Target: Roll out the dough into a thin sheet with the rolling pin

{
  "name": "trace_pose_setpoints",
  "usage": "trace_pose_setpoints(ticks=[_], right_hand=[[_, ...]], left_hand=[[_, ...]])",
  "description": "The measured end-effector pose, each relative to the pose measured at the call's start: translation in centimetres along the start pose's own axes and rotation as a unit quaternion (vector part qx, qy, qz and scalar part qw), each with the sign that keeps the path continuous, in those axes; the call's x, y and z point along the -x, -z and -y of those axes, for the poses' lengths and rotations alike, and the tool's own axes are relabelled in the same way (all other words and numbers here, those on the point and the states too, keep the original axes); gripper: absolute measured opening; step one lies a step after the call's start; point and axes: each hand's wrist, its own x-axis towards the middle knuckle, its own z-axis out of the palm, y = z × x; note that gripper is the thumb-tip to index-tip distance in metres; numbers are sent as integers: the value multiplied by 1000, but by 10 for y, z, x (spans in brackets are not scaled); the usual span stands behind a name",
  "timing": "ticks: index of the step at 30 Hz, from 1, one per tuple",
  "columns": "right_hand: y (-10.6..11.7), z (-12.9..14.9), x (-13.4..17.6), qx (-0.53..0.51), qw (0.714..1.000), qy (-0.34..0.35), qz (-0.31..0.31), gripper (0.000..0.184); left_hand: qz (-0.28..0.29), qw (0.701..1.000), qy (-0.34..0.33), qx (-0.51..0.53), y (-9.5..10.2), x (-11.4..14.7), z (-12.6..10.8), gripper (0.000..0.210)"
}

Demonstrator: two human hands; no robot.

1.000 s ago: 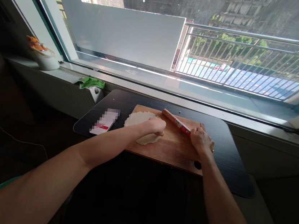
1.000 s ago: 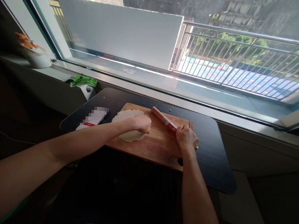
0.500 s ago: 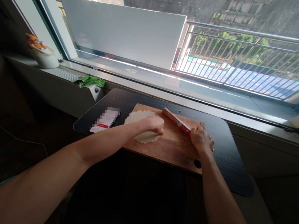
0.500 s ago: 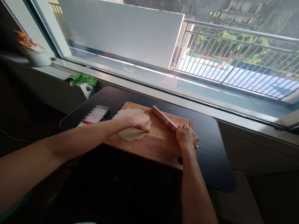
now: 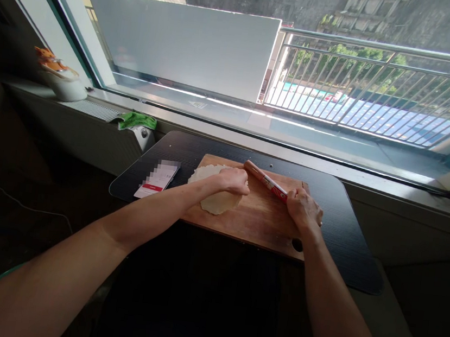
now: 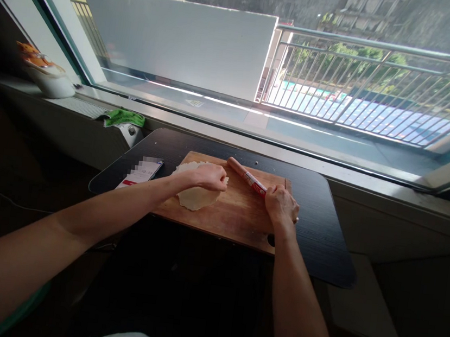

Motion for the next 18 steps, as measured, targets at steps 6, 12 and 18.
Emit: trace_pose_setpoints(ticks=[6, 12, 18], right_hand=[[-6, -5, -5, -17, 1000, -18, -12, 50], [-1, -1, 1, 8, 1000, 10, -1, 52], [3, 3, 5, 14, 1000, 3, 11, 55]], left_hand=[[-15, 986, -87, 142, 7, 1, -3, 17], [-90, 984, -48, 149, -15, 47, 48, 14], [-59, 995, -77, 34, -40, 75, 77, 18]])
